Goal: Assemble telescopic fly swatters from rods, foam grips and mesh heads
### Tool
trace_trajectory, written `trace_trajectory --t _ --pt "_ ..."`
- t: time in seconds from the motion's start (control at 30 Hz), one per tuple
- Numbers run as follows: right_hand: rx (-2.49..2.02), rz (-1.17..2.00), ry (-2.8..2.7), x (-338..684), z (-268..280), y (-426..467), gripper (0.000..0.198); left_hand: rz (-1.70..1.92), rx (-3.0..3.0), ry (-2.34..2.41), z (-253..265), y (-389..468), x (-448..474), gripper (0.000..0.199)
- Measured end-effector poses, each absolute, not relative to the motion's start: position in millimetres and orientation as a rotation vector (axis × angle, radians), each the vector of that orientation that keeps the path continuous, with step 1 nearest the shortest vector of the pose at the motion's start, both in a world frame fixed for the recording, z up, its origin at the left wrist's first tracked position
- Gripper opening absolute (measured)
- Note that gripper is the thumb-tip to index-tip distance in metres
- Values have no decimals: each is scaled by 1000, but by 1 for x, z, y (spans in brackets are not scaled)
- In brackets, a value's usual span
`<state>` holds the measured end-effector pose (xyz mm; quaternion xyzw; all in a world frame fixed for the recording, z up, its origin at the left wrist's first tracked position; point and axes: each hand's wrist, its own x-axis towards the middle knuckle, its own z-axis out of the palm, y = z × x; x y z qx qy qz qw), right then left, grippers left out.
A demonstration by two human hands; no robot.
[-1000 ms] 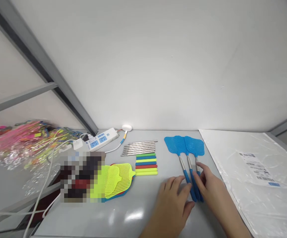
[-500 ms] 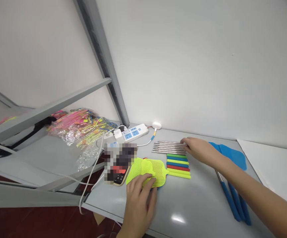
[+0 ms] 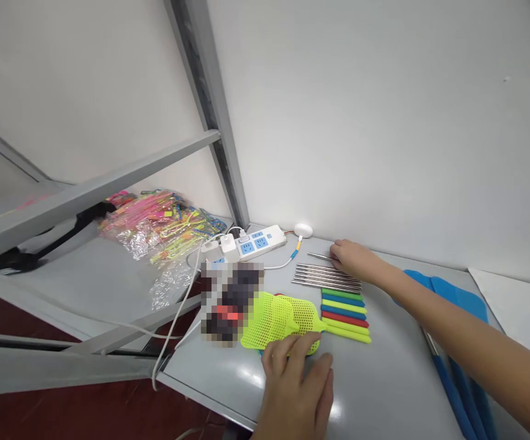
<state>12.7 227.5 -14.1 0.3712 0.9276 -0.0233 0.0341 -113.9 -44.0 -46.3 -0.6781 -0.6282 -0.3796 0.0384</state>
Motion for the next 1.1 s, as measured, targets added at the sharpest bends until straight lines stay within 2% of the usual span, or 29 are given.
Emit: trace_trajectory --t 0.23,0.37,0.47,0.6,0.7,0.8,0.9,1.0,1.1 --pt "1360 94 2941 43 26 194 15 -676 -2106 -1942 -55 -15 -76 32" --pt "1524 100 3030 76 52 157 12 -561 -2148 -1956 -51 -14 -65 25" --pt "1726 -101 3099 99 64 130 11 -548 -2205 -1948 -43 -24 -61 12" --pt "1950 -397 3095 123 77 95 14 -549 -2184 -1939 -47 -35 -60 19" --pt "2040 -589 3132 133 83 69 13 -573 -2160 -1911 -54 -41 -59 9" --pt "2077 -959 3205 138 82 44 9 -685 -2267 -1859 -52 -50 -56 9" --pt "1940 -1689 3240 138 75 22 11 -904 -2478 -1828 -40 -61 -48 10" --pt "1665 -2350 3122 134 63 3 13 -1313 -2531 -1824 -29 -71 -39 10" --pt "1529 -2593 2997 130 52 -12 12 -1688 -2460 -1891 -23 -74 -33 11"
